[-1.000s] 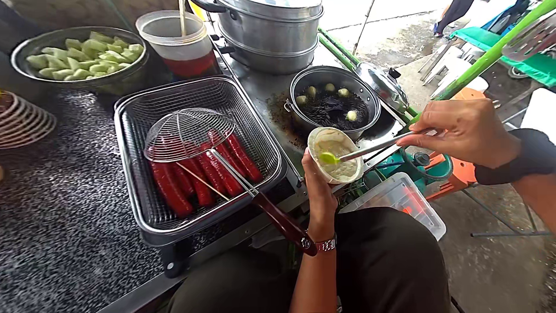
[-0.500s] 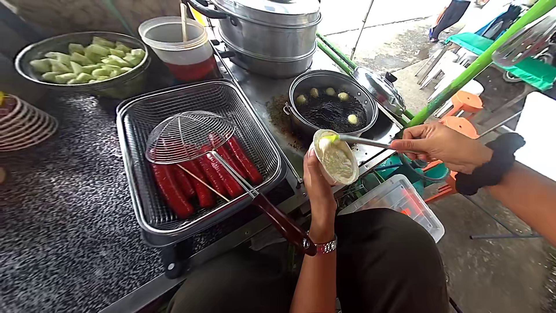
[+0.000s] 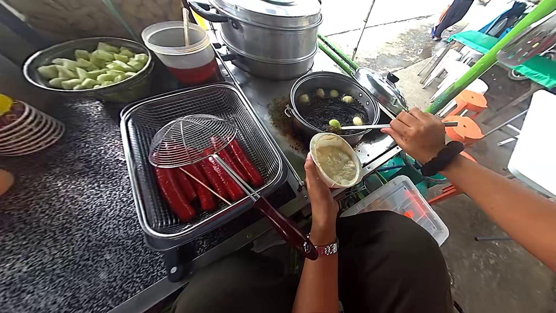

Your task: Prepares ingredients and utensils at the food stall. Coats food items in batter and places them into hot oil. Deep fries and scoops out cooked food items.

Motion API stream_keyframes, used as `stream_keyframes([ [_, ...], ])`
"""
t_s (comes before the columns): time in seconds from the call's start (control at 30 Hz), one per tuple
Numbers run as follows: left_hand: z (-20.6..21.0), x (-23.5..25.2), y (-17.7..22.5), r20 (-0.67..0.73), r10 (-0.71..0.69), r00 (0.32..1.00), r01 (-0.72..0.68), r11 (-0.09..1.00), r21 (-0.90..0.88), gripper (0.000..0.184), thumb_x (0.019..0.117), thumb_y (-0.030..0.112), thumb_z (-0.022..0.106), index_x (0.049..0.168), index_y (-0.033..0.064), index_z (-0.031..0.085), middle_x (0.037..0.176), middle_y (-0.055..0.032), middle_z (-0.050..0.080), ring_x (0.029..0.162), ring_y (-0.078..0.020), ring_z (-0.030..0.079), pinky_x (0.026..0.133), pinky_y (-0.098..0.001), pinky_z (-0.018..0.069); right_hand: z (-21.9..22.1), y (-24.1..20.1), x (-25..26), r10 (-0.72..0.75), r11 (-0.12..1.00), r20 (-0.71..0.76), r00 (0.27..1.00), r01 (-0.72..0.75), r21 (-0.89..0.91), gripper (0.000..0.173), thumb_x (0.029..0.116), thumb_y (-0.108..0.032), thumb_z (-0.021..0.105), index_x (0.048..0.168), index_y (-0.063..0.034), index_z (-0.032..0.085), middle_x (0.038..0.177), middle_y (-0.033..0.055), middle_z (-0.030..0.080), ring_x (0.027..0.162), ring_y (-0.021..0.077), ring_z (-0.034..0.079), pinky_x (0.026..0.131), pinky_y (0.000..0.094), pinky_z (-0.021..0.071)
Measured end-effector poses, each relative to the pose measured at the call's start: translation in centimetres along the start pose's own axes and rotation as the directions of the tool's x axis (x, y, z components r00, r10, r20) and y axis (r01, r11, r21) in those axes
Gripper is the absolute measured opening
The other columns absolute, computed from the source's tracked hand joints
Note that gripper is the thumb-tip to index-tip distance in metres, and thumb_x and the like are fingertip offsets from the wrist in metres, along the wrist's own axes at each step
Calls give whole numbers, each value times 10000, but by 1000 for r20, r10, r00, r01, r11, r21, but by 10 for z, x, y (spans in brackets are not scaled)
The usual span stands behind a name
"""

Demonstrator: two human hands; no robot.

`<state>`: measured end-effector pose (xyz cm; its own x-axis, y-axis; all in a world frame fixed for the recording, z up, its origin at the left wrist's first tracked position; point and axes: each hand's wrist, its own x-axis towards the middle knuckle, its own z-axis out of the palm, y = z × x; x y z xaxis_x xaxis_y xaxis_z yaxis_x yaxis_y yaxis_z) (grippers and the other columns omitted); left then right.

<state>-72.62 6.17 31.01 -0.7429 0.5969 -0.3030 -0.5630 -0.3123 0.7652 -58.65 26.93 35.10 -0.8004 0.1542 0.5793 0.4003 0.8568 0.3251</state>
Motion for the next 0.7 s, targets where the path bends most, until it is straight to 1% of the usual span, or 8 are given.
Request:
stream_keyframes([
  [0.1, -1, -1, 2, 16, -14, 1000, 14, 999, -33, 523, 1060, 569, 328, 1388, 232, 558, 1190, -99, 689, 1021, -245, 705, 766, -449, 612, -21, 2, 7, 172, 949, 90, 981, -190, 251, 366, 996, -298, 652, 911, 56, 691, 916, 251, 698, 865, 442, 698, 668, 591, 538],
  [0.17, -1, -1, 4, 21, -12, 1000, 13, 999, -50, 519, 1054, 576, 329, 1358, 231, 571, 1158, -91, 700, 993, -242, 713, 746, -454, 618, -45, 12, 15, 208, 845, 144, 967, -252, 472, 380, 953, -336, 719, 907, 41, 708, 872, 192, 685, 776, 303, 676, 680, 502, 547],
  [0.27, -2, -1, 5, 34, -27, 999, 28, 999, -29, 521, 1055, 577, 313, 1349, 230, 566, 1133, -86, 699, 972, -238, 714, 723, -447, 618, -80, 20, 25, -39, 817, 85, 996, -17, 576, 396, 921, -370, 722, 804, 8, 706, 750, 105, 660, 662, 134, 613, 605, 308, 503],
  [0.4, -1, -2, 5, 43, -29, 999, 29, 1000, 8, 524, 1047, 593, 331, 1320, 227, 587, 1104, -70, 710, 955, -208, 718, 721, -406, 618, -98, 15, 36, -316, 872, 75, 946, 259, 416, 513, 960, -488, 611, 679, -58, 621, 627, 77, 559, 550, 222, 576, 463, 381, 394],
  [0.5, 0, -4, 5, 41, 4, 999, -5, 1000, 16, 498, 1046, 554, 366, 1348, 230, 594, 1131, -63, 709, 981, -198, 714, 749, -405, 617, -99, 5, 39, -341, 877, 118, 933, 270, 398, 530, 960, -512, 572, 650, -83, 582, 608, 55, 535, 535, 213, 560, 447, 380, 368],
  [0.6, -2, -2, 0, 56, 72, 996, -76, 996, 56, 525, 1024, 567, 424, 1389, 215, 560, 1151, -45, 700, 996, -160, 700, 777, -367, 610, -97, -6, 31, -151, 845, 290, 945, -29, 534, 443, 887, -548, 671, 694, -151, 633, 636, -46, 553, 568, 84, 557, 498, 312, 412],
  [0.67, -4, 0, -2, 71, 93, 993, -99, 991, 85, 559, 1036, 557, 406, 1440, 186, 512, 1193, -67, 671, 1034, -169, 678, 816, -382, 595, -94, -10, 24, 14, 689, 460, 888, -341, 639, 346, 855, -444, 781, 684, -184, 629, 594, -90, 568, 514, 8, 511, 470, 215, 385],
  [0.7, -4, 1, -2, 69, 93, 993, -99, 990, 96, 558, 1046, 549, 392, 1448, 178, 500, 1196, -80, 665, 1034, -178, 677, 810, -389, 596, -91, -11, 21, 73, 556, 541, 838, -485, 675, 333, 866, -331, 807, 663, -155, 610, 557, -58, 567, 464, 20, 484, 430, 184, 358],
])
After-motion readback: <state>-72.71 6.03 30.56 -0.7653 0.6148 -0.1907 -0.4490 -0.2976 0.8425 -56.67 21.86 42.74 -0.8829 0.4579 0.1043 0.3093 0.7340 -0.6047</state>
